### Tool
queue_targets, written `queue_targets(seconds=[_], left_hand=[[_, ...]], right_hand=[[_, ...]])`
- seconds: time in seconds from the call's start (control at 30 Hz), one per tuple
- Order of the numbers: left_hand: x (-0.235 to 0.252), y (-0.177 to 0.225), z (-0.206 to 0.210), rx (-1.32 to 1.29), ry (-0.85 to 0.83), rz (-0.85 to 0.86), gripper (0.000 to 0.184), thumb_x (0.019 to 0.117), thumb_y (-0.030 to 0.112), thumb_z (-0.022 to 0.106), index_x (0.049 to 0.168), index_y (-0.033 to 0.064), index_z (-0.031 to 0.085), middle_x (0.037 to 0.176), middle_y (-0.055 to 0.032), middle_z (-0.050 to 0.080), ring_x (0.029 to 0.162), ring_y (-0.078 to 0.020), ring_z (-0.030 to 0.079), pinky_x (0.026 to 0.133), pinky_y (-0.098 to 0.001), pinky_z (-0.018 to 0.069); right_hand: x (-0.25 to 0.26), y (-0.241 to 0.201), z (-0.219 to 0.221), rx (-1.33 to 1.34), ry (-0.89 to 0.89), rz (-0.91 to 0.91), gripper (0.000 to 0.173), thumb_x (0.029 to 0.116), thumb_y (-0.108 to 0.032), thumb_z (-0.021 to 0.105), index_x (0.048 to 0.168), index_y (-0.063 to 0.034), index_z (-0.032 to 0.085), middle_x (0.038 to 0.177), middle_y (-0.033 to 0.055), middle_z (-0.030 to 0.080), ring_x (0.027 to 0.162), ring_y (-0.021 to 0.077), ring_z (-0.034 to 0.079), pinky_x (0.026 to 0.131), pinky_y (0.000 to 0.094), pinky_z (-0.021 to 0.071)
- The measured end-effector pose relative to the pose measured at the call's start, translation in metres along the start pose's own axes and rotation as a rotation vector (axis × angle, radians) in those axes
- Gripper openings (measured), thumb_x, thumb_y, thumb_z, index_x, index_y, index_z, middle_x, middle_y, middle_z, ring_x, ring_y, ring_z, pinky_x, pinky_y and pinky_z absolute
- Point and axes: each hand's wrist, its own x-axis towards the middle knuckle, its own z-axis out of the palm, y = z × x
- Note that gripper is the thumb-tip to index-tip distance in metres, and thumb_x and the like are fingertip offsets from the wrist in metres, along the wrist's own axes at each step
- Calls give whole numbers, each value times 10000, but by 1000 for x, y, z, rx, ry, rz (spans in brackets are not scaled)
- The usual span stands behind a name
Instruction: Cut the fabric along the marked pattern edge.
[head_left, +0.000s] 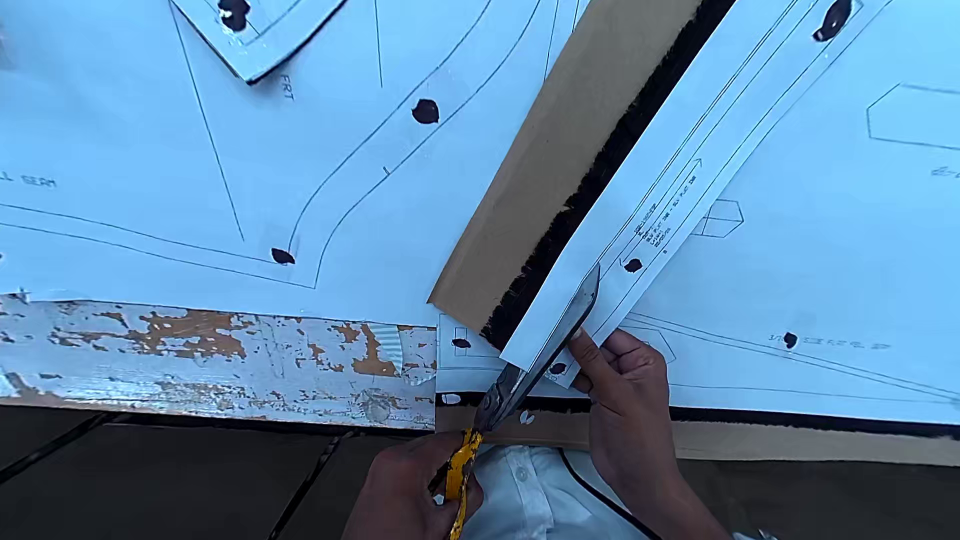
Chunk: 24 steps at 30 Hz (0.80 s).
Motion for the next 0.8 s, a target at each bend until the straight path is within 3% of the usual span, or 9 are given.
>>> queue_targets(seconds=[0.13,0.3,0.5,0.8], left_hand=[[1,3,-1,9,-16,-1,207,820,163,726,974,31,771,822,-80,747,684,-126,696,614,-297,581],[-1,2,0,-4,-27,5,206,842,177,719,972,25,767,821,-94,746,678,-141,697,611,-312,584],[-1,1,1,7,-12,17,203,841,177,719,965,25,768,817,-93,744,673,-141,691,603,-305,576],[8,18,0,65,-18,10,245,807,169,735,1002,22,761,877,-111,748,726,-213,712,651,-382,593]], right_hand=[[3,-2,-6,-3,-41,-12,114,969,-129,699,1036,-45,738,859,106,732,740,147,716,698,293,618],[12,-21,-5,-51,-32,-97,150,1012,-169,653,1088,-60,723,915,78,747,780,127,724,703,273,615],[19,-34,0,-70,3,-33,158,1008,-174,659,1034,-36,730,889,104,748,750,160,735,676,297,626],[18,-32,0,-45,-26,-15,122,995,-106,662,1041,-29,744,893,113,752,755,150,735,681,278,623]])
